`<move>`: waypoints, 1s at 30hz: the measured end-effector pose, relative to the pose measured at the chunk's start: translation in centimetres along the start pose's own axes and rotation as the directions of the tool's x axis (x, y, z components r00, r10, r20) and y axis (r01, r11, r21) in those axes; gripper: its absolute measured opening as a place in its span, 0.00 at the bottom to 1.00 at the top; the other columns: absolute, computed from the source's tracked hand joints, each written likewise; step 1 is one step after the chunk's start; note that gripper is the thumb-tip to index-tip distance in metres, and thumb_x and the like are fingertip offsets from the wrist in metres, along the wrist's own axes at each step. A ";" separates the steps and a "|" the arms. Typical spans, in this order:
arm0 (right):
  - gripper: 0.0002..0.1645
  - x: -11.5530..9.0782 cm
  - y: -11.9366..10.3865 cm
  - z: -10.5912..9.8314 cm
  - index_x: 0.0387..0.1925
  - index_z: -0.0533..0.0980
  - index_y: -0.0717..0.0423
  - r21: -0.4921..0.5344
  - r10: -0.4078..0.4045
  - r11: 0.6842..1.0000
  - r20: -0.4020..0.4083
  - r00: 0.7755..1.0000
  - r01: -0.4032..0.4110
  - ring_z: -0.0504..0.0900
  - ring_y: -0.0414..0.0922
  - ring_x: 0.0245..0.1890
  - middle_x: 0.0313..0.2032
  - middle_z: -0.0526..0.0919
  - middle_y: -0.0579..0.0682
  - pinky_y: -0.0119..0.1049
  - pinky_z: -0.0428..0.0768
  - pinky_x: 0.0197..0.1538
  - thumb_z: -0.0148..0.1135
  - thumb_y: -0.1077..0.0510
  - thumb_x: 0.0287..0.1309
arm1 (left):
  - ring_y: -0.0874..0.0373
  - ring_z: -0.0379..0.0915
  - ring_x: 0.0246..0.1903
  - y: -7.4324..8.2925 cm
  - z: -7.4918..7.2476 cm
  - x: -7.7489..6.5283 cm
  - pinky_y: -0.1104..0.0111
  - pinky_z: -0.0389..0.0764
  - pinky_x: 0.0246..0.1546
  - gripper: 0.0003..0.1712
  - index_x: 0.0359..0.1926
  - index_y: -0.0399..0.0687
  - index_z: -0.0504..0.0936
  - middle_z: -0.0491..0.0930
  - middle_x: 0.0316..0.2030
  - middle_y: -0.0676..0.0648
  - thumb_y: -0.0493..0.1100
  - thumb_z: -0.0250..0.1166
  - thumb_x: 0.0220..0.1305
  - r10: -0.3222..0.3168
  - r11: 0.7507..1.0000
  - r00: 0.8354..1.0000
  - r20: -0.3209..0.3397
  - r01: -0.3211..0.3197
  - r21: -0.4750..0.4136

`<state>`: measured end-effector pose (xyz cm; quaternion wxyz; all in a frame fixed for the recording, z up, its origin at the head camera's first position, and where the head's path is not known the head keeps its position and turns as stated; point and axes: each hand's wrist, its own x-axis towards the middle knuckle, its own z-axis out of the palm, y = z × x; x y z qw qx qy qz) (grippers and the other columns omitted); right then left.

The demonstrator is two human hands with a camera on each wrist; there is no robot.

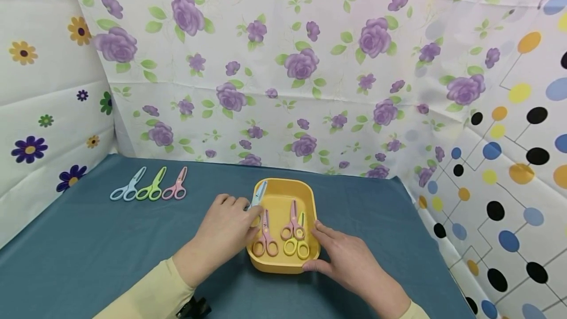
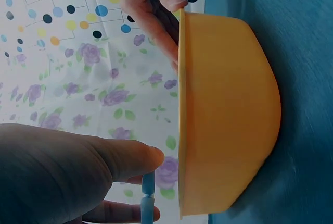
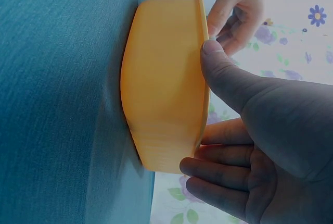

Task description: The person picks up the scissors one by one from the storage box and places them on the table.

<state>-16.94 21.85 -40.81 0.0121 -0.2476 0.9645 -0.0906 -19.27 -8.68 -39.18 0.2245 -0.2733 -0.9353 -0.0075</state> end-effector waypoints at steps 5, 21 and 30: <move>0.59 0.0 0.0 0.0 0.78 0.76 0.54 0.003 0.005 1.000 0.002 1.000 -0.005 0.83 0.59 0.68 0.79 0.73 0.54 0.59 0.87 0.57 0.63 0.18 0.61 | 0.45 0.87 0.44 -0.5 -0.1 -0.2 0.45 0.83 0.56 0.24 0.58 0.54 0.91 0.90 0.46 0.42 0.54 0.83 0.65 -0.009 1.000 1.000 0.005 0.009 0.020; 0.59 0.0 -0.1 0.0 0.78 0.75 0.54 0.002 0.014 1.000 0.007 1.000 -0.014 0.83 0.59 0.68 0.79 0.72 0.54 0.59 0.86 0.58 0.65 0.18 0.60 | 0.44 0.87 0.45 -2.1 0.6 -0.2 0.44 0.84 0.55 0.22 0.54 0.50 0.92 0.90 0.44 0.41 0.54 0.83 0.64 -0.083 0.994 0.996 0.018 0.082 0.071; 0.59 0.1 -0.2 0.0 0.79 0.75 0.53 0.002 0.018 1.000 0.010 1.000 -0.018 0.83 0.59 0.68 0.79 0.72 0.54 0.60 0.87 0.57 0.64 0.18 0.60 | 0.42 0.87 0.44 -3.3 1.7 -0.2 0.42 0.83 0.53 0.22 0.53 0.50 0.92 0.90 0.42 0.40 0.53 0.85 0.62 -0.123 0.990 0.991 0.048 0.119 0.081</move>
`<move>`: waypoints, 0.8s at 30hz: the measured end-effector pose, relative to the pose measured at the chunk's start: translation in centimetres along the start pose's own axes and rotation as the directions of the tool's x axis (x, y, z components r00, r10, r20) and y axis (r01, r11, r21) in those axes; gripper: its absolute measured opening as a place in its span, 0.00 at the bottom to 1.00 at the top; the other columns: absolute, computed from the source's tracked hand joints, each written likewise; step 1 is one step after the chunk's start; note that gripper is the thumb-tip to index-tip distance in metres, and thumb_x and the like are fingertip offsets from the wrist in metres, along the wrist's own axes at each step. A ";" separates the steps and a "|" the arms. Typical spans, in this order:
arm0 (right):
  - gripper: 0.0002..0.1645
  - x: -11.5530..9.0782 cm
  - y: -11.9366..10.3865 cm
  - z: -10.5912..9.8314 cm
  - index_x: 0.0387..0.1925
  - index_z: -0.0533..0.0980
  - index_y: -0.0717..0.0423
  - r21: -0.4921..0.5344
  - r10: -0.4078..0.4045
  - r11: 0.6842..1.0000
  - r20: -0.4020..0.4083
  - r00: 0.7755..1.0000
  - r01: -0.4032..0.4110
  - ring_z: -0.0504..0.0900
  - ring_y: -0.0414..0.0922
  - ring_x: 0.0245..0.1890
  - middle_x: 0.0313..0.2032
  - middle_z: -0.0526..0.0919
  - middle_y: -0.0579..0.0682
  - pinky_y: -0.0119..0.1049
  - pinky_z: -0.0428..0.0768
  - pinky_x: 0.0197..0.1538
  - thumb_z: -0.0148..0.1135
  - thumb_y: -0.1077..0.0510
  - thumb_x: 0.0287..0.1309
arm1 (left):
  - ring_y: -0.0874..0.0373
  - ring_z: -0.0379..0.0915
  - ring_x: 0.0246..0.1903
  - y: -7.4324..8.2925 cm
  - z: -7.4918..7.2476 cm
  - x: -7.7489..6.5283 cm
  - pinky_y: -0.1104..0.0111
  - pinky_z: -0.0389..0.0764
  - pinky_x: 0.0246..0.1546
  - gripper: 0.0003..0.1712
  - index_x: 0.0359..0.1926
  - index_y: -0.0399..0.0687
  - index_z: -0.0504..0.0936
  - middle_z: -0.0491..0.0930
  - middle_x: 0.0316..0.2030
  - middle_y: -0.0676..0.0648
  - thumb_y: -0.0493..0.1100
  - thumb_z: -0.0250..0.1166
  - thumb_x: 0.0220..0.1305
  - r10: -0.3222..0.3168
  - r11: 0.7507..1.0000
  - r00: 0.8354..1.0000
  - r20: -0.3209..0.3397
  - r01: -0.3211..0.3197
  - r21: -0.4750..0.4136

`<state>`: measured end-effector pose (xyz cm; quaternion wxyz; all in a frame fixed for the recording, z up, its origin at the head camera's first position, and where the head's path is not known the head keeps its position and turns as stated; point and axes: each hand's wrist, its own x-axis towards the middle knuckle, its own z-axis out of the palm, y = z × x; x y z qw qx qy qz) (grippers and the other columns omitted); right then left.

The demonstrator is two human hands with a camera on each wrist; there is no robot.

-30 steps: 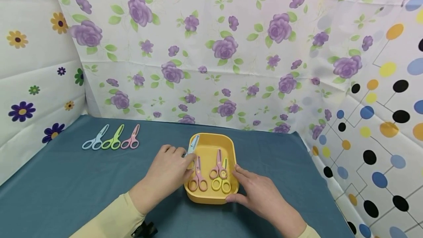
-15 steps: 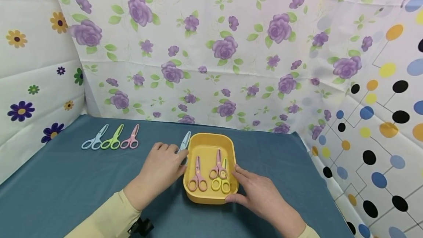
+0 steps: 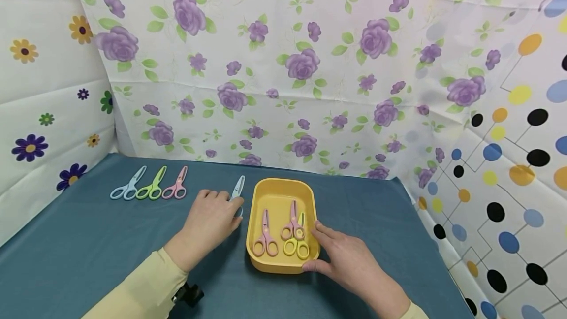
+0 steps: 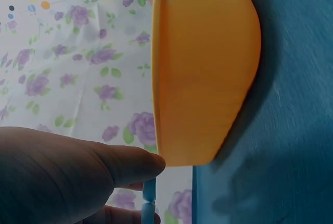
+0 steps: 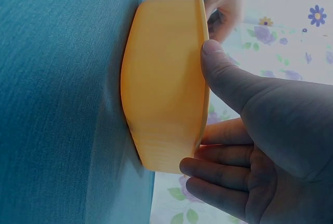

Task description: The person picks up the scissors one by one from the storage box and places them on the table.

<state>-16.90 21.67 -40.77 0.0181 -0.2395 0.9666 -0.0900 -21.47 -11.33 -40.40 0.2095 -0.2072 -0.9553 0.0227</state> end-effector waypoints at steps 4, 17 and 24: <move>0.59 0.0 0.1 0.1 0.79 0.75 0.53 0.000 -0.003 1.000 -0.002 1.000 0.003 0.83 0.59 0.68 0.79 0.72 0.54 0.60 0.87 0.57 0.64 0.18 0.60 | 0.41 0.87 0.42 -0.3 0.3 0.0 0.43 0.84 0.50 0.21 0.51 0.49 0.92 0.89 0.40 0.40 0.52 0.85 0.61 -0.002 1.000 1.000 -0.020 0.001 -0.006; 0.59 0.0 0.0 0.0 0.79 0.75 0.53 0.002 -0.001 1.000 -0.003 1.000 0.001 0.83 0.59 0.68 0.79 0.72 0.54 0.60 0.86 0.58 0.65 0.18 0.60 | 0.41 0.87 0.41 -0.9 1.2 0.1 0.42 0.83 0.49 0.20 0.53 0.49 0.92 0.89 0.39 0.40 0.51 0.84 0.64 -0.047 0.999 0.996 0.070 0.049 -0.019; 0.59 0.0 0.0 0.0 0.79 0.75 0.53 0.006 -0.001 1.000 -0.001 1.000 0.001 0.83 0.59 0.68 0.79 0.72 0.54 0.60 0.86 0.58 0.65 0.19 0.60 | 0.40 0.87 0.39 -1.2 1.5 0.0 0.42 0.83 0.47 0.19 0.51 0.49 0.92 0.89 0.37 0.40 0.50 0.83 0.63 -0.055 0.998 0.993 0.101 0.057 -0.018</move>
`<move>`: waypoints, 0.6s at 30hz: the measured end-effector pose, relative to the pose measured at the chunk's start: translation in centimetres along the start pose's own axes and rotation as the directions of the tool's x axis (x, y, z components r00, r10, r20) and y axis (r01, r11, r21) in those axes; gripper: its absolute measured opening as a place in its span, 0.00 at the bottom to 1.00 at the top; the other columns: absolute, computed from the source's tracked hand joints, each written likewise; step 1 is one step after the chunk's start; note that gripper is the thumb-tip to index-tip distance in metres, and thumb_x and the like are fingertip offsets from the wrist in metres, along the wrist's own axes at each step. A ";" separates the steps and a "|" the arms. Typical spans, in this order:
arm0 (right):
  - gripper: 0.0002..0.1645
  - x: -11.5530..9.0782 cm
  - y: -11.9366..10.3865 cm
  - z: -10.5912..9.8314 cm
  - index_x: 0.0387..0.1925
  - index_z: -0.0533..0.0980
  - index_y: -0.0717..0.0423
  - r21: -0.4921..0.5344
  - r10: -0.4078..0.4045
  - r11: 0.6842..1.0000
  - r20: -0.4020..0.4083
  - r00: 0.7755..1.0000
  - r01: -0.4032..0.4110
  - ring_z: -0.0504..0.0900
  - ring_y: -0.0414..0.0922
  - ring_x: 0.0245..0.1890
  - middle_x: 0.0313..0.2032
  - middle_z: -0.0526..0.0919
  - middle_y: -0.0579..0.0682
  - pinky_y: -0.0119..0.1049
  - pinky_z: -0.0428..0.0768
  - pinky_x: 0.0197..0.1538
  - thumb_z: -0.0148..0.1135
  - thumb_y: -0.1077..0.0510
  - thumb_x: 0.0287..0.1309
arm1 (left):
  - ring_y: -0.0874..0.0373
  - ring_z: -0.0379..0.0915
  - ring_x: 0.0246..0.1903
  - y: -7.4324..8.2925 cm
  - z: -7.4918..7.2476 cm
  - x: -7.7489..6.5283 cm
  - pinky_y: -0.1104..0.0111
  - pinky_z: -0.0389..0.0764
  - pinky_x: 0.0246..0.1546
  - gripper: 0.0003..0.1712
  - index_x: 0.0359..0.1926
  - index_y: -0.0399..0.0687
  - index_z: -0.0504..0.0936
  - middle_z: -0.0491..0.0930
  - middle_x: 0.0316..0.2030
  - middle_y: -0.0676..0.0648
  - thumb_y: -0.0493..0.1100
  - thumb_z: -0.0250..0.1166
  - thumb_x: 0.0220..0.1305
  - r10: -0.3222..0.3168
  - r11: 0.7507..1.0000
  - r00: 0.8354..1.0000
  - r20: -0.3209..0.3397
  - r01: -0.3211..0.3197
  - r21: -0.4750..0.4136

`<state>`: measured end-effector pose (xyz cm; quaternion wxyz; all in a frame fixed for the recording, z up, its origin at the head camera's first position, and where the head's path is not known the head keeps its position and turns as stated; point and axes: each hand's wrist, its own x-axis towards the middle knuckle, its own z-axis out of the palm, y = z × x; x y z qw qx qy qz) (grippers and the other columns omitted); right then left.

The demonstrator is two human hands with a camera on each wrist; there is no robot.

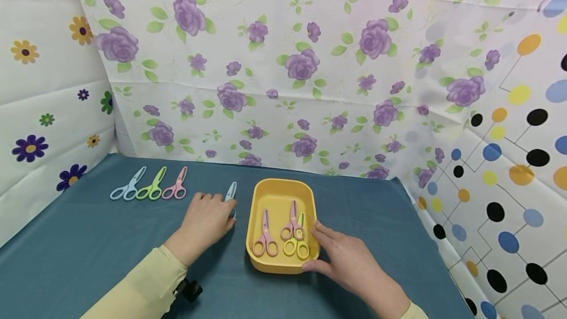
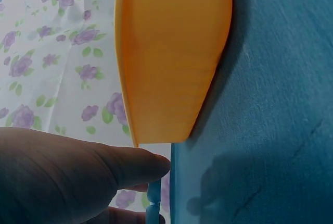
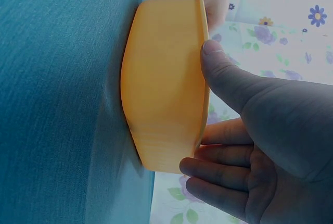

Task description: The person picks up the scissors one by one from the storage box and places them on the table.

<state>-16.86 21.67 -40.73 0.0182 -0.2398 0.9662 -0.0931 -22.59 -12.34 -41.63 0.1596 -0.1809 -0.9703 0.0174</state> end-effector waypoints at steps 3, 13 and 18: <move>0.59 0.0 0.0 0.0 0.79 0.75 0.53 0.000 0.001 1.000 0.001 1.000 -0.001 0.83 0.59 0.68 0.79 0.72 0.54 0.60 0.86 0.58 0.65 0.18 0.60 | 0.40 0.87 0.39 -0.1 0.1 0.0 0.42 0.83 0.47 0.19 0.52 0.49 0.92 0.89 0.38 0.40 0.50 0.83 0.64 -0.002 1.000 1.000 0.017 0.002 -0.005; 0.59 0.0 0.0 0.0 0.79 0.75 0.53 0.004 0.005 1.000 0.002 1.000 -0.005 0.83 0.59 0.68 0.79 0.72 0.54 0.60 0.86 0.58 0.65 0.19 0.60 | 0.40 0.86 0.38 -0.4 0.8 0.1 0.42 0.83 0.45 0.17 0.48 0.48 0.91 0.88 0.36 0.40 0.51 0.83 0.64 -0.007 1.000 0.998 0.059 0.007 -0.001; 0.59 0.1 -0.1 0.0 0.79 0.74 0.52 0.003 0.016 1.000 0.008 1.000 -0.016 0.82 0.59 0.69 0.79 0.72 0.53 0.61 0.86 0.59 0.66 0.19 0.60 | 0.41 0.86 0.36 -0.4 1.0 0.1 0.43 0.83 0.43 0.17 0.46 0.48 0.91 0.87 0.34 0.41 0.51 0.83 0.64 0.000 1.000 0.998 0.063 -0.001 0.010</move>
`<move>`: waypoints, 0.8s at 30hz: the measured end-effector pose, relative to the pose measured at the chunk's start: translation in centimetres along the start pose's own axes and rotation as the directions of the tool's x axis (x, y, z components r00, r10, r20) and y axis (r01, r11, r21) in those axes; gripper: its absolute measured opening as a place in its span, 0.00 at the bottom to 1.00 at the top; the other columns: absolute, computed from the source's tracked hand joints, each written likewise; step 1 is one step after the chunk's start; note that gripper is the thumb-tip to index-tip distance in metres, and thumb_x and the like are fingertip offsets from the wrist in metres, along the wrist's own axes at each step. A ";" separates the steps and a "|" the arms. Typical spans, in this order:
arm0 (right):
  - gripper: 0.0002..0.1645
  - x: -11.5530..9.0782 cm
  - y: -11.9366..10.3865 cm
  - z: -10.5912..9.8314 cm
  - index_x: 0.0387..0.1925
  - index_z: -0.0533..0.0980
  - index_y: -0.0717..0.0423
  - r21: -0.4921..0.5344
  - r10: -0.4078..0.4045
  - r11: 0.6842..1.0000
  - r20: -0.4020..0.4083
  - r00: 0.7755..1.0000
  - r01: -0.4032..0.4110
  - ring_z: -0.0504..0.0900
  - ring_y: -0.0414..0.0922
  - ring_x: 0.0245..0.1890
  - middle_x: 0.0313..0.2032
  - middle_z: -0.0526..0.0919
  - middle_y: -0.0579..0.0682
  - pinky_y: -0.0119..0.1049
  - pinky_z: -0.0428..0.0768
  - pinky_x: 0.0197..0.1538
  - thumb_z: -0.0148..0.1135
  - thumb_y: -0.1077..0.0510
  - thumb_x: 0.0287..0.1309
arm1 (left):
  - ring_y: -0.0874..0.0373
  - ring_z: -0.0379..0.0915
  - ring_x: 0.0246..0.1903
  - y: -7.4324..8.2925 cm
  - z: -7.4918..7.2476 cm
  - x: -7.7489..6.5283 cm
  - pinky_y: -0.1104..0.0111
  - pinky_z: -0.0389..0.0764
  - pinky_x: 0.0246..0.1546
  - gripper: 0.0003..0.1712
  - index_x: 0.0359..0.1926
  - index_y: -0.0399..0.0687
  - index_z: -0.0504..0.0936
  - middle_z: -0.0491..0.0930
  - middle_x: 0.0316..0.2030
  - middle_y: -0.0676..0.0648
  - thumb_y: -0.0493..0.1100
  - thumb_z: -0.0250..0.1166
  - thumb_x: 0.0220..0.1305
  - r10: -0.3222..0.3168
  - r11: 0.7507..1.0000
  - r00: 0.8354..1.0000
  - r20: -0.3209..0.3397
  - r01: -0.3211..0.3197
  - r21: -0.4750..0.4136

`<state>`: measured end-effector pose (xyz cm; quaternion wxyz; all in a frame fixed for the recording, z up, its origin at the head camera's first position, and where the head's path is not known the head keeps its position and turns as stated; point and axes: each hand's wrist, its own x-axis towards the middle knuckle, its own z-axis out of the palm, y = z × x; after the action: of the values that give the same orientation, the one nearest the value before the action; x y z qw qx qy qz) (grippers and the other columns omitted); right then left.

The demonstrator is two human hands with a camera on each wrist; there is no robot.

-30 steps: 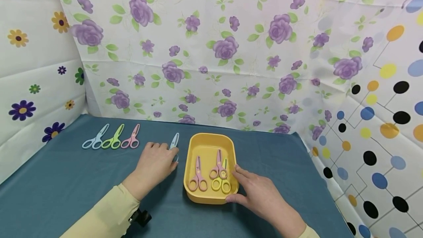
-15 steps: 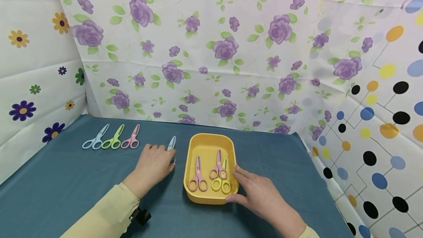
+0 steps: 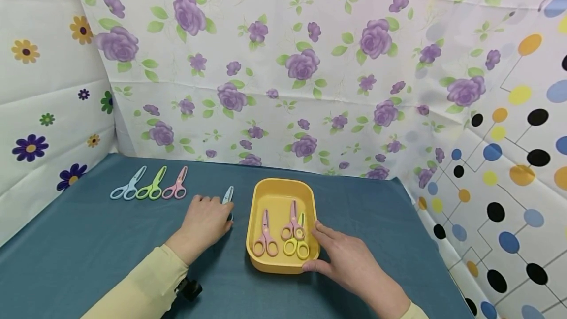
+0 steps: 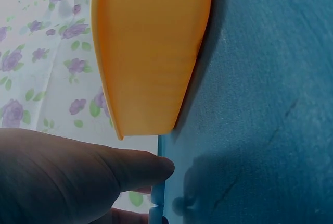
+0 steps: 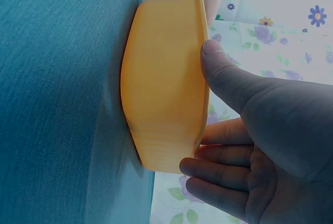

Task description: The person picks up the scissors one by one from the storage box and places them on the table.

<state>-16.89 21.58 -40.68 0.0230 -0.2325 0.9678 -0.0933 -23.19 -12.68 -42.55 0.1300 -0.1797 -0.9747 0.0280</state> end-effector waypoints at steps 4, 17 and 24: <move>0.59 0.0 0.0 0.0 0.79 0.74 0.53 -0.003 -0.003 1.000 -0.003 1.000 0.003 0.82 0.59 0.69 0.79 0.72 0.53 0.60 0.86 0.59 0.66 0.19 0.60 | 0.42 0.85 0.35 0.0 0.2 -0.1 0.44 0.82 0.42 0.17 0.46 0.48 0.91 0.87 0.33 0.41 0.51 0.83 0.63 0.003 1.000 1.000 0.005 -0.003 0.002; 0.58 -0.1 0.1 0.0 0.79 0.75 0.53 -0.006 -0.016 1.000 -0.014 1.000 0.016 0.83 0.59 0.68 0.79 0.72 0.54 0.60 0.86 0.58 0.66 0.20 0.61 | 0.42 0.84 0.35 -0.1 0.7 0.0 0.44 0.81 0.43 0.18 0.48 0.49 0.91 0.86 0.35 0.41 0.51 0.83 0.64 -0.012 1.000 0.998 0.064 0.014 -0.017; 0.58 -0.1 0.0 0.0 0.79 0.74 0.53 -0.005 -0.013 1.000 -0.006 1.000 0.013 0.83 0.59 0.69 0.79 0.72 0.54 0.60 0.86 0.58 0.67 0.20 0.60 | 0.43 0.84 0.36 -0.2 1.1 0.0 0.44 0.80 0.42 0.20 0.51 0.49 0.91 0.86 0.37 0.41 0.53 0.83 0.65 -0.027 0.999 0.994 0.105 0.030 -0.032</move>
<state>-16.83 21.65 -40.69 0.0187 -0.2384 0.9667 -0.0917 -23.58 -12.90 -43.56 0.0761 -0.1661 -0.9830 0.0190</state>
